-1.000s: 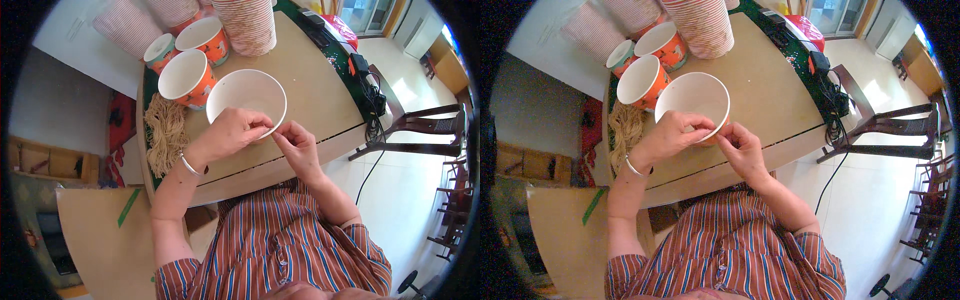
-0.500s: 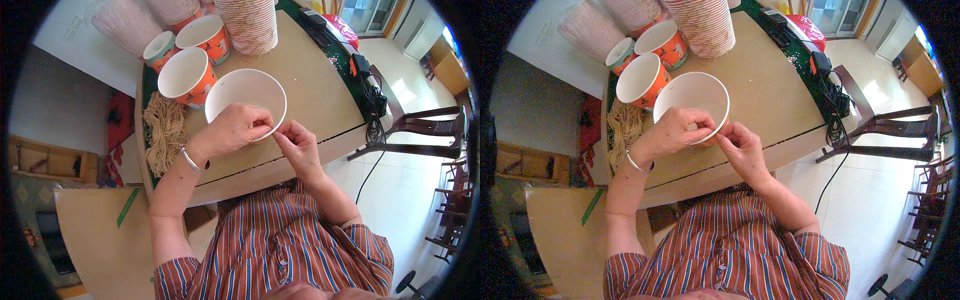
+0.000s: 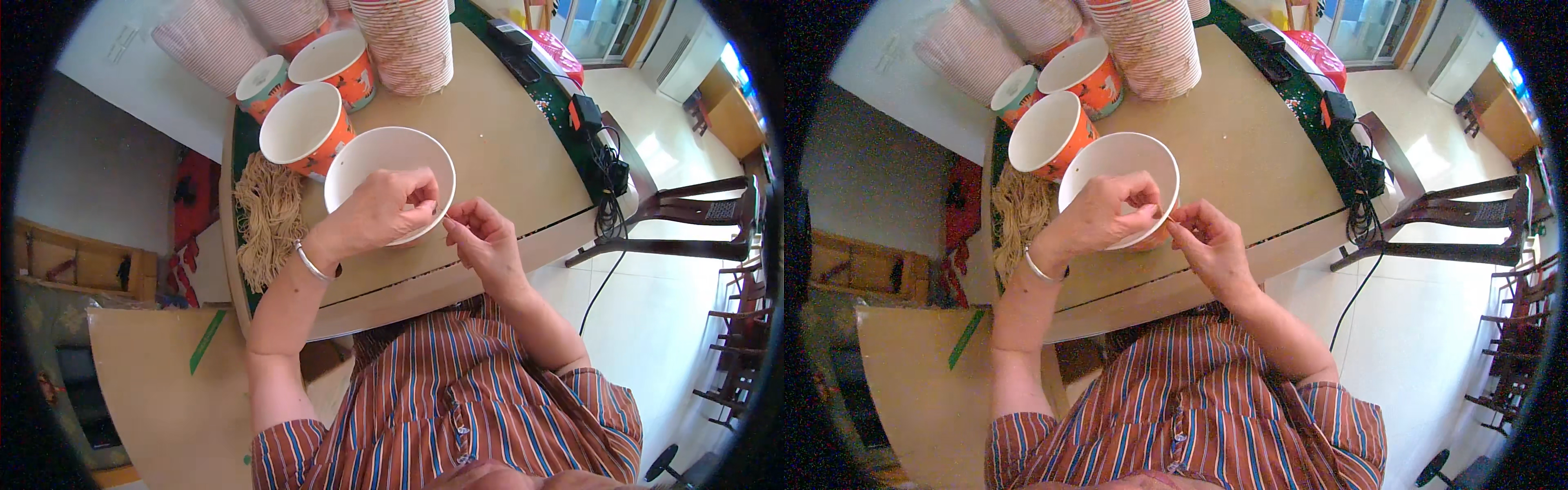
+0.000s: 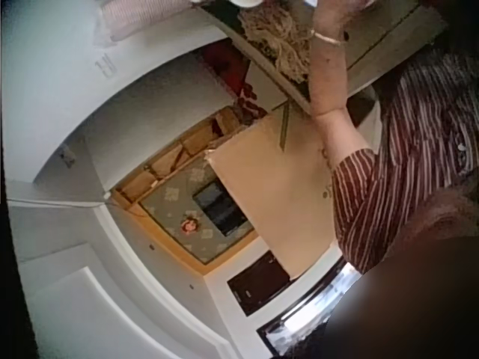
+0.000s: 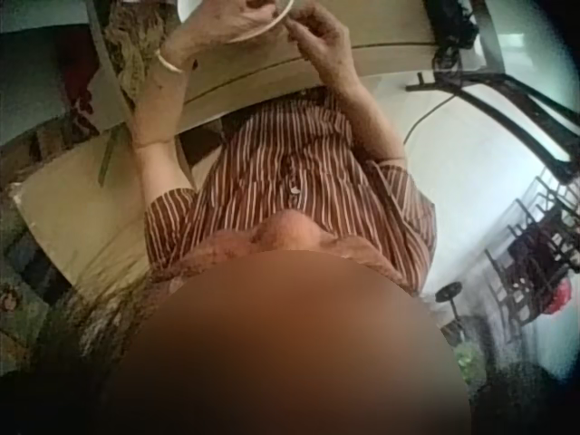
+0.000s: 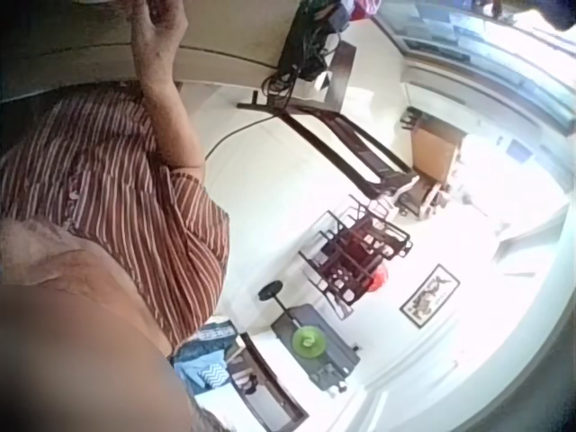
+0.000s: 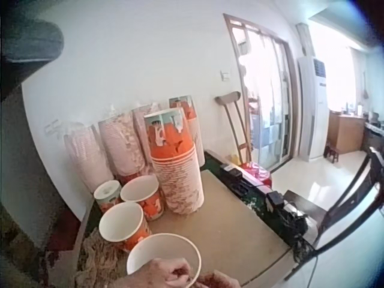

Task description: Assembling paper bowls by threading and tying twine through pre-drilled holes.

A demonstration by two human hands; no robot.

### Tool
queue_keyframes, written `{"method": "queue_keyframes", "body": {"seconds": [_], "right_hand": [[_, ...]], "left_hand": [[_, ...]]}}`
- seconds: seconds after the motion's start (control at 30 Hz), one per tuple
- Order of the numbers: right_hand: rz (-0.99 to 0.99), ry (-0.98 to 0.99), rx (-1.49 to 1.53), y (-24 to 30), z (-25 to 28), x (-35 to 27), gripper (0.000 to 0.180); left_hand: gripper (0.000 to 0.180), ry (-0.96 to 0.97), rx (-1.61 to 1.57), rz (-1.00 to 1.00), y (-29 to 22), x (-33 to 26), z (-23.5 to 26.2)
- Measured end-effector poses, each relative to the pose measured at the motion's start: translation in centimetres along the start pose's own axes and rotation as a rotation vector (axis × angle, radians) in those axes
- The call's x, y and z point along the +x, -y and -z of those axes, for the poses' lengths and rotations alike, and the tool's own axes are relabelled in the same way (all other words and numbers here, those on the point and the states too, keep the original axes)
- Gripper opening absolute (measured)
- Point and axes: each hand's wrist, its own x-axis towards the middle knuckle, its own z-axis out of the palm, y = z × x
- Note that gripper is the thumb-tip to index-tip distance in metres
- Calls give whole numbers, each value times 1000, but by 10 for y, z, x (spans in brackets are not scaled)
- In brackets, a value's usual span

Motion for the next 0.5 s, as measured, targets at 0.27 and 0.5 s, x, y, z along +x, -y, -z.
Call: {"method": "queue_keyframes", "body": {"seconds": [0.27,0.5], "right_hand": [[6,11,66,6,5,-5,31],[19,55,27,27,-2,-1,28]], "left_hand": [[8,-145,-209,118,-4,-7,12],[8,-221,-260,54,-21,-11,14]]}}
